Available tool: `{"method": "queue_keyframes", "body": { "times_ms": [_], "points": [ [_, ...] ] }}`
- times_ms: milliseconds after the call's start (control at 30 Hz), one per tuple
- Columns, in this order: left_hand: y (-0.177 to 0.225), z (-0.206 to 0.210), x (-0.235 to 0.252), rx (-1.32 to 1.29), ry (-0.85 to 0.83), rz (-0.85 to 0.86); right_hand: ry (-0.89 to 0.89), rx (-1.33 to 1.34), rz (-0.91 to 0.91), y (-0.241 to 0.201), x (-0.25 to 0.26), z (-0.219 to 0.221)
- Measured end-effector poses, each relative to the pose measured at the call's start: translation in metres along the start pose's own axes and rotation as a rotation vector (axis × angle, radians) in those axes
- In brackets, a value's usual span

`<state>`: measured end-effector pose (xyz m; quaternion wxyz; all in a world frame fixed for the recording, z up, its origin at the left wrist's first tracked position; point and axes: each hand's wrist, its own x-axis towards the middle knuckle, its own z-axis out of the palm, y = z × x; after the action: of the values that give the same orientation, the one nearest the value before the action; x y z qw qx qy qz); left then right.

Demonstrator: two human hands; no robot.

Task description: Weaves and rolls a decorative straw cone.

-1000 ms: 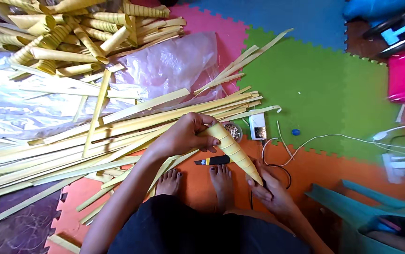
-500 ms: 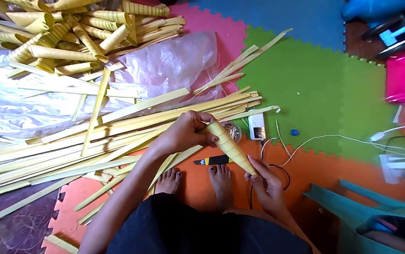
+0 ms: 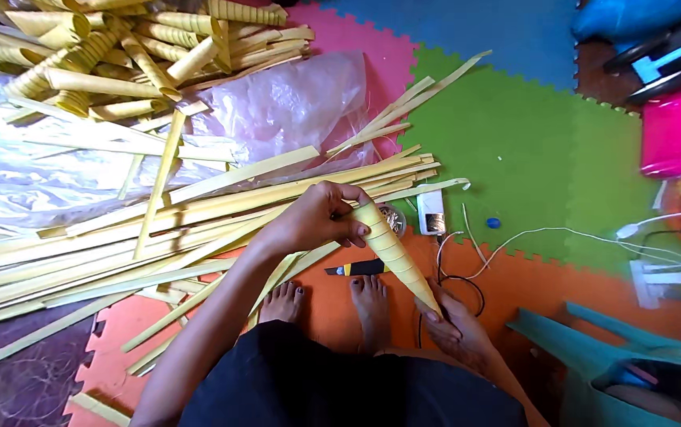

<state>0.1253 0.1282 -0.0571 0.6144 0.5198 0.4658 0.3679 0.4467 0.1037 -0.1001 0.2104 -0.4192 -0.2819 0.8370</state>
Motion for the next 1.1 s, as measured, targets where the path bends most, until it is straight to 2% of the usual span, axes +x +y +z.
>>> {"method": "queue_keyframes", "body": {
  "times_ms": [33, 100, 133, 167, 200, 267, 333, 400, 467, 567, 600, 700, 800, 900, 1000, 1100],
  "points": [
    [-0.001, -0.001, 0.001, -0.021, 0.006, 0.003, 0.031, -0.114, -0.129, 0.002, 0.002, 0.000],
    [0.000, 0.000, 0.000, -0.036, 0.068, 0.010, 0.071, -0.579, -0.589, 0.011, 0.013, -0.009],
    [0.001, 0.002, -0.001, -0.036, 0.098, 0.019, 0.075, -0.783, -0.755, 0.012, 0.020, -0.017],
    [0.001, 0.007, -0.002, -0.034, 0.136, 0.033, 0.087, -0.846, -0.810, 0.012, 0.023, -0.019],
    [0.002, 0.014, -0.003, -0.020, 0.174, 0.051, 0.089, -0.776, -0.744, 0.010, 0.021, -0.017],
    [0.000, 0.014, -0.003, 0.041, 0.164, 0.162, 0.067, -0.494, -0.365, -0.001, 0.010, -0.003],
    [-0.005, 0.003, -0.001, 0.116, 0.133, 0.337, -0.052, -0.302, -0.071, -0.015, 0.005, -0.001],
    [-0.008, -0.001, -0.004, 0.152, 0.130, 0.490, -0.198, -0.261, 0.004, -0.023, 0.008, -0.006],
    [-0.008, 0.001, -0.006, 0.182, 0.173, 0.597, -0.171, -0.455, -0.123, -0.032, 0.018, -0.007],
    [0.000, 0.012, -0.007, 0.405, 0.256, 0.634, 0.135, -1.009, -0.624, -0.050, 0.045, 0.000],
    [0.003, 0.018, -0.005, 0.489, 0.276, 0.633, 0.164, -1.087, -0.753, -0.058, 0.053, 0.008],
    [0.009, 0.036, 0.002, 0.578, 0.355, 0.605, 0.068, -1.015, -0.985, -0.076, 0.065, 0.051],
    [0.014, 0.044, 0.005, 0.560, 0.456, 0.485, 0.136, -0.987, -1.126, -0.073, 0.080, 0.079],
    [0.010, 0.044, 0.002, 0.521, 0.471, 0.326, 0.200, -0.949, -1.121, -0.059, 0.096, 0.082],
    [-0.010, 0.033, 0.002, 0.438, 0.381, 0.179, 0.080, -0.954, -0.882, -0.052, 0.109, 0.065],
    [-0.035, 0.020, -0.001, 0.324, 0.270, 0.185, -0.016, -1.018, -0.693, -0.050, 0.131, 0.031]
  ]
}}
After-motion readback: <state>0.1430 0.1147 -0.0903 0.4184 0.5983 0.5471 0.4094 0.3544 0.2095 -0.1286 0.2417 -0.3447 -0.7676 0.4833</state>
